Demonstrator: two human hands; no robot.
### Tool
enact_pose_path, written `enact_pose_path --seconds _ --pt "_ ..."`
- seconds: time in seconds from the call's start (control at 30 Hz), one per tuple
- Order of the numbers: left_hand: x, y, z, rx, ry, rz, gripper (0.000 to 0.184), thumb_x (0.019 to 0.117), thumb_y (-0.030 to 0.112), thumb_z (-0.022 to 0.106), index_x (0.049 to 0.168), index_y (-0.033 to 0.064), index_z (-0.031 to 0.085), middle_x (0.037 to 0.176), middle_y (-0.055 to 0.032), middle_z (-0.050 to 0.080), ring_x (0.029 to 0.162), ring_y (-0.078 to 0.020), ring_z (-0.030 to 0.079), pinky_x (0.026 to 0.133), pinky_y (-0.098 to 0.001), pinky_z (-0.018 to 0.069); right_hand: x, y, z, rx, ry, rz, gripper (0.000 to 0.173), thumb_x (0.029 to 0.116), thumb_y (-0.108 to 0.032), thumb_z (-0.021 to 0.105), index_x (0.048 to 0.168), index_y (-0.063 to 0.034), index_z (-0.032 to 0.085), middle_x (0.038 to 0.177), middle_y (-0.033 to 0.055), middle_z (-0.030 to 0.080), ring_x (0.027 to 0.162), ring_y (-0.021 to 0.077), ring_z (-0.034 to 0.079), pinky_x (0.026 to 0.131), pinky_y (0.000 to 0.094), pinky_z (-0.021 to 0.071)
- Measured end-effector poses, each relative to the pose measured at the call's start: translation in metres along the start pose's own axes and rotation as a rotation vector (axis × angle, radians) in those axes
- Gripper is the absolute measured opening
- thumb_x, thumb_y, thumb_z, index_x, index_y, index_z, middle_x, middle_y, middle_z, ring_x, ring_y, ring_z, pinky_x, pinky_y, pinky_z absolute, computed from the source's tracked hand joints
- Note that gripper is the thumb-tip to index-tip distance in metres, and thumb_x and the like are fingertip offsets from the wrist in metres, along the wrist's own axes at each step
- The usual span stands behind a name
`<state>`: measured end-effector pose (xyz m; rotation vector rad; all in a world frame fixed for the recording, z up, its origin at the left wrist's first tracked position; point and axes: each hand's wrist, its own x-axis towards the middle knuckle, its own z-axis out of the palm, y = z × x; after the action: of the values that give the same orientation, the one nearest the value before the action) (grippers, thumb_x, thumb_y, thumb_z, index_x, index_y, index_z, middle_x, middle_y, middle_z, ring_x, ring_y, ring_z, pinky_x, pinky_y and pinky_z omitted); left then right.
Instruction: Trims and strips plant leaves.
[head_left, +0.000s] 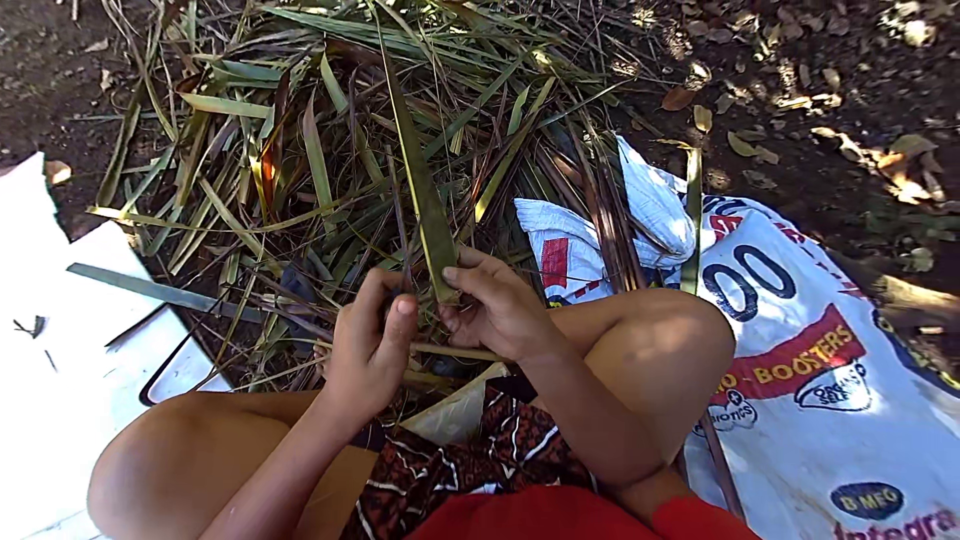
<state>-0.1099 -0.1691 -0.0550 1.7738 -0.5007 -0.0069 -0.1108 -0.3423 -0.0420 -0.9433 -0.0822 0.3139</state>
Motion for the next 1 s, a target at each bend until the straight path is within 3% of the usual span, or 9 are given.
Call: enact_pose_path --seconds 0.1,0.37,0.63,0.7,0.77,0.83,0.9,0.93,1.0 --pt "0.006 0.010 -0.004 -0.232 0.028 -0.317 0.021 0.0930 0.043 0.066 0.091 0.0253 0.054 0.052 0.0122 0.042 0.039 0.0012 0.042 0.038 -0.0160 0.0403 0.006 0.017 -0.002 -0.148 0.020 -0.121 0.018 0.1016 -0.010 0.050 0.105 -0.0119 0.068 0.083 -0.0049 0.065 0.069 -0.0016 0.056 0.065 0.0145 0.0476" --pt "0.007 0.012 -0.006 -0.304 0.037 -0.388 0.008 0.0937 0.020 0.061 0.101 0.0201 0.063 0.049 0.0070 0.045 0.036 -0.0017 0.044 0.036 -0.0169 0.0399 0.008 0.029 -0.004 -0.394 0.077 -0.446 0.016 0.0994 -0.004 0.057 0.108 -0.0103 0.070 0.097 -0.0040 0.069 0.086 0.0003 0.064 0.080 0.0193 0.0555" --pt "0.014 0.027 -0.034 -0.239 -0.086 -0.337 0.013 0.0945 0.009 0.056 0.094 0.0157 0.067 0.057 0.0080 0.054 0.040 0.0013 0.044 0.039 -0.0140 0.0397 0.015 0.026 -0.013 -0.243 -0.118 -0.344 0.016 0.0996 -0.016 0.062 0.100 -0.0211 0.076 0.089 -0.0084 0.074 0.078 -0.0032 0.066 0.072 0.0168 0.0560" --pt "0.016 0.028 -0.047 -0.119 -0.025 -0.272 0.012 0.0946 0.011 0.055 0.095 0.0156 0.066 0.056 0.0092 0.052 0.039 0.0013 0.042 0.038 -0.0146 0.0388 0.010 0.018 -0.010 -0.586 -0.142 -0.427 0.025 0.1020 -0.017 0.050 0.086 -0.0109 0.069 0.077 -0.0054 0.068 0.070 -0.0026 0.062 0.065 0.0153 0.0517" --pt "0.016 0.028 -0.063 0.047 0.018 -0.141 0.011 0.0951 0.014 0.056 0.100 0.0146 0.066 0.057 0.0098 0.050 0.038 0.0024 0.041 0.036 -0.0139 0.0369 0.001 0.010 0.003 -1.051 -0.029 -0.771 0.021 0.0968 -0.017 0.058 0.082 -0.0054 0.066 0.075 -0.0008 0.064 0.074 0.0016 0.060 0.068 0.0158 0.0499" --pt "0.013 0.031 -0.078 0.169 -0.013 0.072 0.011 0.0925 0.014 0.057 0.100 0.0113 0.065 0.063 0.0111 0.052 0.045 0.0072 0.042 0.041 -0.0085 0.0360 -0.003 -0.001 0.019 -1.376 0.087 -1.023 0.023 0.0975 -0.032 0.063 0.102 -0.0092 0.064 0.096 0.0029 0.064 0.099 0.0122 0.059 0.090 0.0236 0.0473" --pt "0.010 0.036 -0.091 0.234 -0.095 0.276 0.011 0.0914 0.015 0.060 0.098 0.0075 0.064 0.077 0.0095 0.057 0.061 0.0093 0.047 0.054 -0.0057 0.0401 -0.003 -0.014 0.038 -1.632 0.043 -0.985 0.043 0.1013 -0.045 0.058 0.123 -0.0080 0.058 0.120 0.0098 0.062 0.122 0.0247 0.055 0.105 0.0352 0.0409" --pt "0.010 0.038 -0.096 0.238 -0.121 0.332 0.011 0.0919 0.017 0.060 0.097 0.0078 0.064 0.081 0.0089 0.059 0.066 0.0093 0.050 0.059 -0.0060 0.0427 0.000 -0.019 0.046 -1.717 -0.027 -0.937 0.047 0.1021 -0.046 0.055 0.123 -0.0051 0.062 0.119 0.0131 0.066 0.119 0.0293 0.058 0.101 0.0405 0.0432" --pt "0.010 0.039 -0.101 0.182 -0.094 0.358 0.010 0.0921 0.018 0.061 0.095 0.0102 0.065 0.081 0.0095 0.060 0.066 0.0090 0.051 0.058 -0.0070 0.0435 0.011 -0.030 0.055 -1.737 -0.228 -0.796 0.040 0.1028 -0.040 0.051 0.102 -0.0058 0.070 0.086 0.0062 0.069 0.081 0.0195 0.068 0.070 0.0330 0.0539"
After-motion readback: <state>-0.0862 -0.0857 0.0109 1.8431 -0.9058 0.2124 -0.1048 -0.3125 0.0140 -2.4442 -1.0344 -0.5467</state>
